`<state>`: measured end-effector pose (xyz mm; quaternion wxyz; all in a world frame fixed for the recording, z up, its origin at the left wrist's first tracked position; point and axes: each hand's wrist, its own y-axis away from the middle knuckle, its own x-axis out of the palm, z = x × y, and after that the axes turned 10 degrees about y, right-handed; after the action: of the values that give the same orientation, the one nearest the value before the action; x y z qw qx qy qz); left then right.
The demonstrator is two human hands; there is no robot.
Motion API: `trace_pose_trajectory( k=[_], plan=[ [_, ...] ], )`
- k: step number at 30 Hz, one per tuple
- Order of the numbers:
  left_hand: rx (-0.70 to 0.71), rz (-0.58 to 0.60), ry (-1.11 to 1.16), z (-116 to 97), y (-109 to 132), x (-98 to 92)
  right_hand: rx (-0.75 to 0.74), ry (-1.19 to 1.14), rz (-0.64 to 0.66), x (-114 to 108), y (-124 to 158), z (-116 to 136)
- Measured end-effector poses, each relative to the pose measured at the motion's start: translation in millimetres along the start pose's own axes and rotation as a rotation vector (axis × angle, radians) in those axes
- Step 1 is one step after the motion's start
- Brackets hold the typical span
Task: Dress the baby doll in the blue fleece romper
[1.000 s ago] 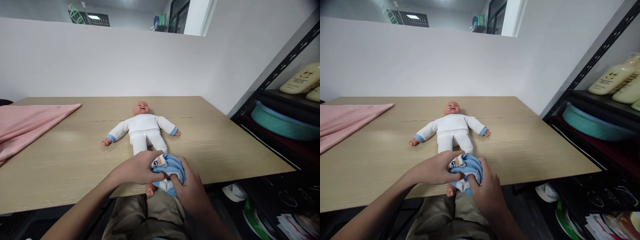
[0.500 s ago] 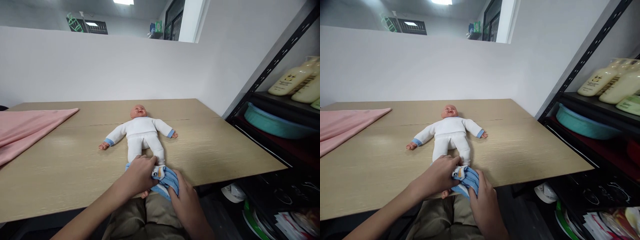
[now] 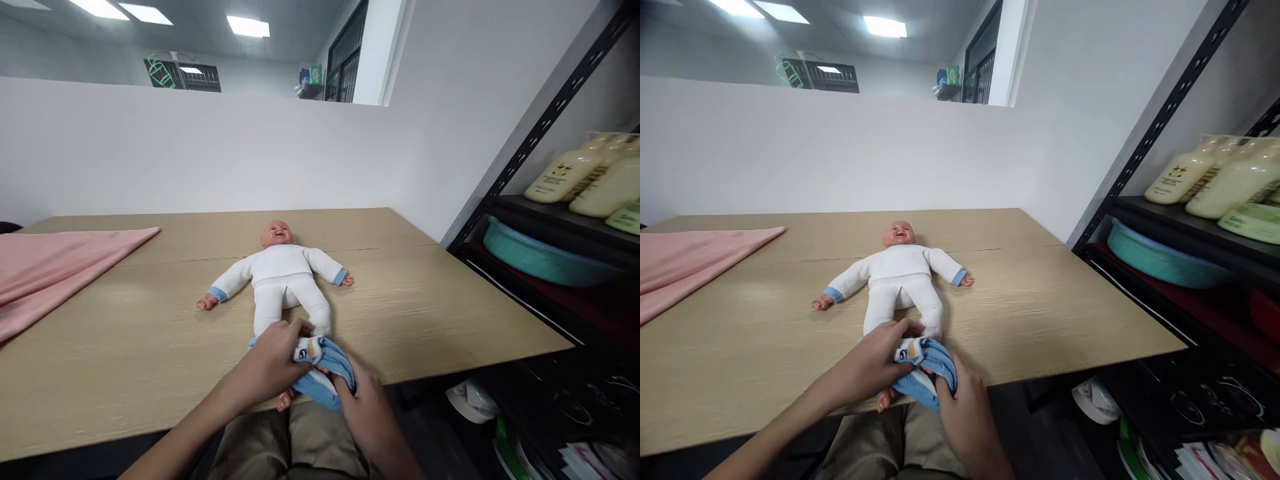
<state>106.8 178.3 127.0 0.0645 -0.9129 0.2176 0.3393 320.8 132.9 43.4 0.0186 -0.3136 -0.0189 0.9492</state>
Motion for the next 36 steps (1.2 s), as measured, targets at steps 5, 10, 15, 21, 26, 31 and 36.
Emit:
trace_pose_trajectory(
  k=[5,10,15,21,26,31,36],
  plan=[
    [0.065,-0.058,0.137,4.8,2.6,-1.8,0.008,-0.174,0.078,10.4,-8.1,0.7],
    [0.102,-0.061,0.335,13.5,4.2,-9.6,-0.084,-0.282,-0.02,16.8,-15.9,-0.7],
    [0.11,-0.059,0.476,19.3,4.2,-14.2,-0.286,-0.272,-0.193,15.2,-23.0,7.8],
    [0.169,-0.085,0.455,22.0,5.5,-15.3,-0.295,-0.232,-0.13,6.5,-44.6,6.6],
    [0.154,0.115,0.522,33.0,-3.9,-32.7,-0.396,-0.166,0.101,-10.7,-72.1,4.3],
    [0.123,0.16,0.448,28.9,-11.9,-45.5,-0.331,-0.233,0.575,-38.3,-104.8,-0.6],
    [0.115,-0.127,0.136,36.9,15.3,-55.5,-0.475,-0.179,0.69,-62.2,-111.4,12.4]
  ],
)
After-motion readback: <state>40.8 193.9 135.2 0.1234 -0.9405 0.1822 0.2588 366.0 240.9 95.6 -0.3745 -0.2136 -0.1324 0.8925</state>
